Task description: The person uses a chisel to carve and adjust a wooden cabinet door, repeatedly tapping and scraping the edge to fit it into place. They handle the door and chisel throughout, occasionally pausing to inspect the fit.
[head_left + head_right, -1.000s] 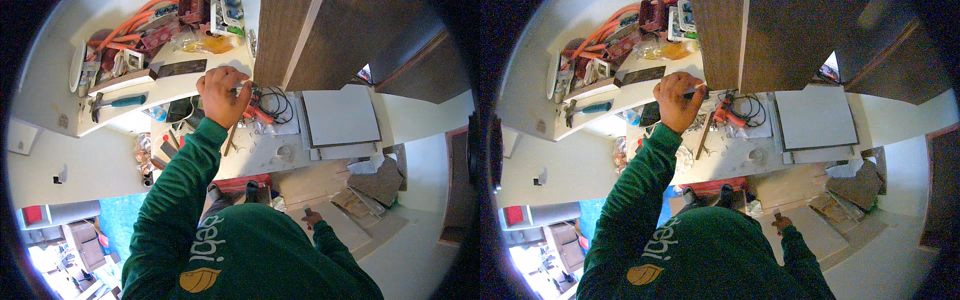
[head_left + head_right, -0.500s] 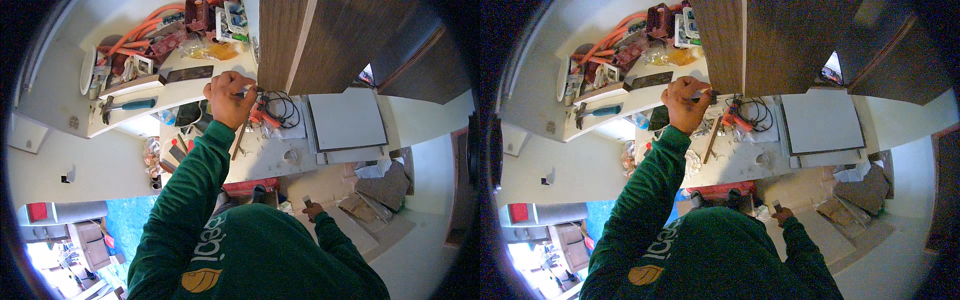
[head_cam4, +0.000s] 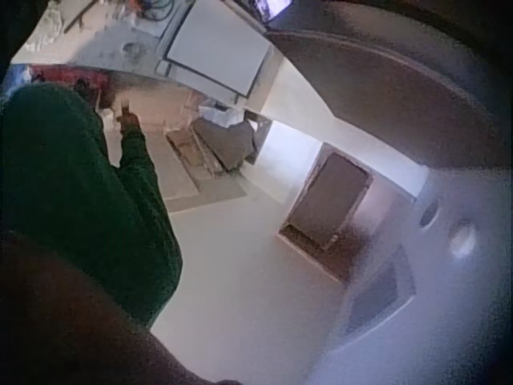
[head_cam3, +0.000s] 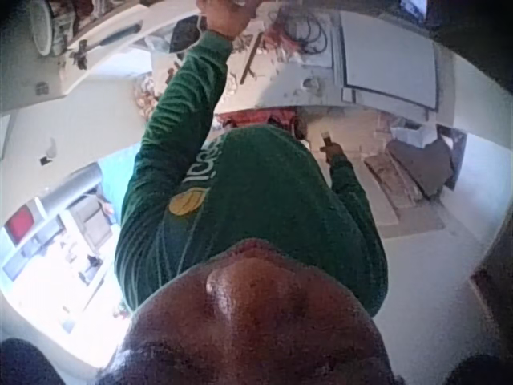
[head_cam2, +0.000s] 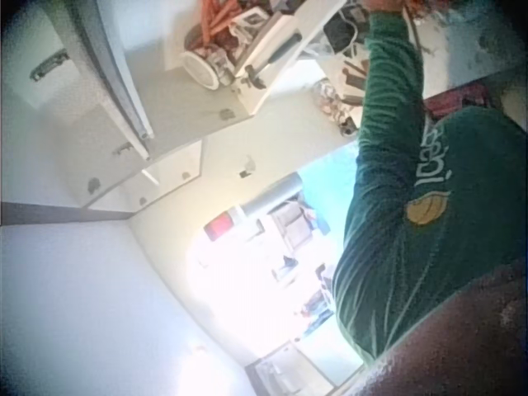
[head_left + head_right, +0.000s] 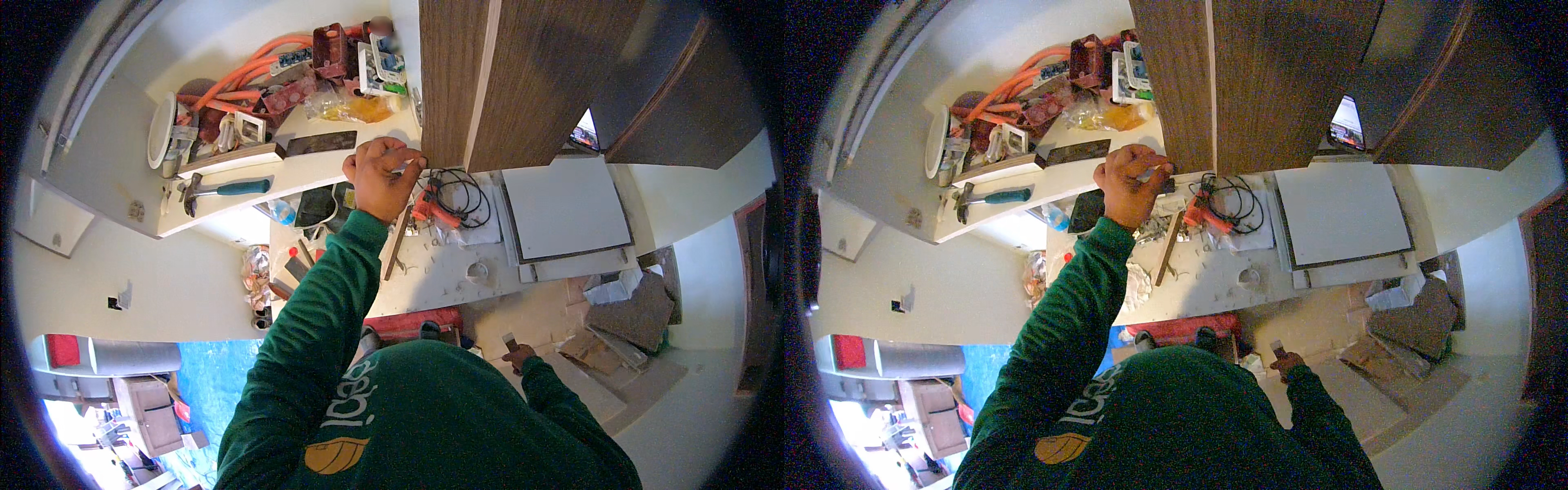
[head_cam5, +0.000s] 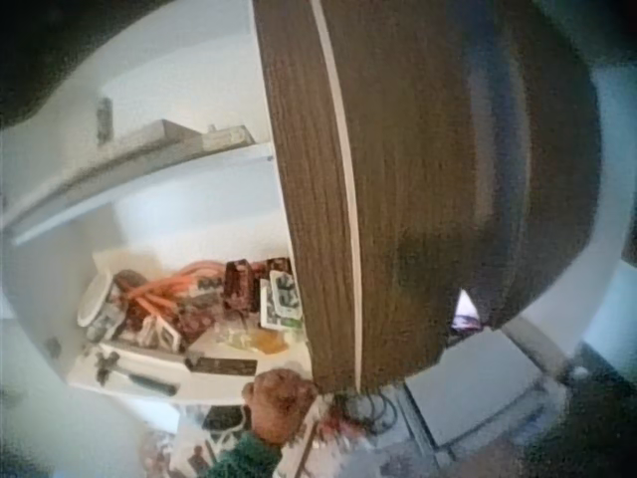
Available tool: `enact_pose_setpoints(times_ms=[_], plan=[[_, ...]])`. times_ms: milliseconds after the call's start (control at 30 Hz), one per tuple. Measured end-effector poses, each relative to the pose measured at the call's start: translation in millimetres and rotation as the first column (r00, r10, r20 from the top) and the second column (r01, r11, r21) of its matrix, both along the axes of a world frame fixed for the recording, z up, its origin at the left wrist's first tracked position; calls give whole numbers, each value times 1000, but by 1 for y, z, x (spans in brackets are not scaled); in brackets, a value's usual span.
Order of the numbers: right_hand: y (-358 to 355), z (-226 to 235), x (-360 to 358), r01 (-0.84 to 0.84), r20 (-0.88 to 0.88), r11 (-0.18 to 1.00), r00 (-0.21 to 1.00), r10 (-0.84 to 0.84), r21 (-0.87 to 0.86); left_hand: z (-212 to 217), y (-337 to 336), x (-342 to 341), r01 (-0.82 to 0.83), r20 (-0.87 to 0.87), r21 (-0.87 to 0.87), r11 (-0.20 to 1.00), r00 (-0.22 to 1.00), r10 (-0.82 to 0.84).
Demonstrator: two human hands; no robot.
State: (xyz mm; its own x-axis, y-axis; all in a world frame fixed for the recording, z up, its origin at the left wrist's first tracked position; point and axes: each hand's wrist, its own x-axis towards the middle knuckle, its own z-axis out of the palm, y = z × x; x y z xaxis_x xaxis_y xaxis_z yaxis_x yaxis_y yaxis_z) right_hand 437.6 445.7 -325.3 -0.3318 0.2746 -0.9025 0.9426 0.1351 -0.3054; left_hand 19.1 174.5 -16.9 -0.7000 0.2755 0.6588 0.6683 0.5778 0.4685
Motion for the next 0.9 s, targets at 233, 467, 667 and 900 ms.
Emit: enact_pose_setpoints(times_ms=[233,467,667,900], plan=[[3,6,-5,-22,-18,996,1000,24,83,-1,10,6,-71,-33,10,997,997,71],[-2,8,-5,-17,-45,998,999,20,59,-2,-10,22,193,-176,-48,980,964,-199],[-2,4,4,-77,37,996,996,76,47,9,-40,22,106,-158,-203,973,978,-139],[1,7,7,-61,-49,997,997,63,41,0,-41,39,230,-139,-422,877,939,-313]])
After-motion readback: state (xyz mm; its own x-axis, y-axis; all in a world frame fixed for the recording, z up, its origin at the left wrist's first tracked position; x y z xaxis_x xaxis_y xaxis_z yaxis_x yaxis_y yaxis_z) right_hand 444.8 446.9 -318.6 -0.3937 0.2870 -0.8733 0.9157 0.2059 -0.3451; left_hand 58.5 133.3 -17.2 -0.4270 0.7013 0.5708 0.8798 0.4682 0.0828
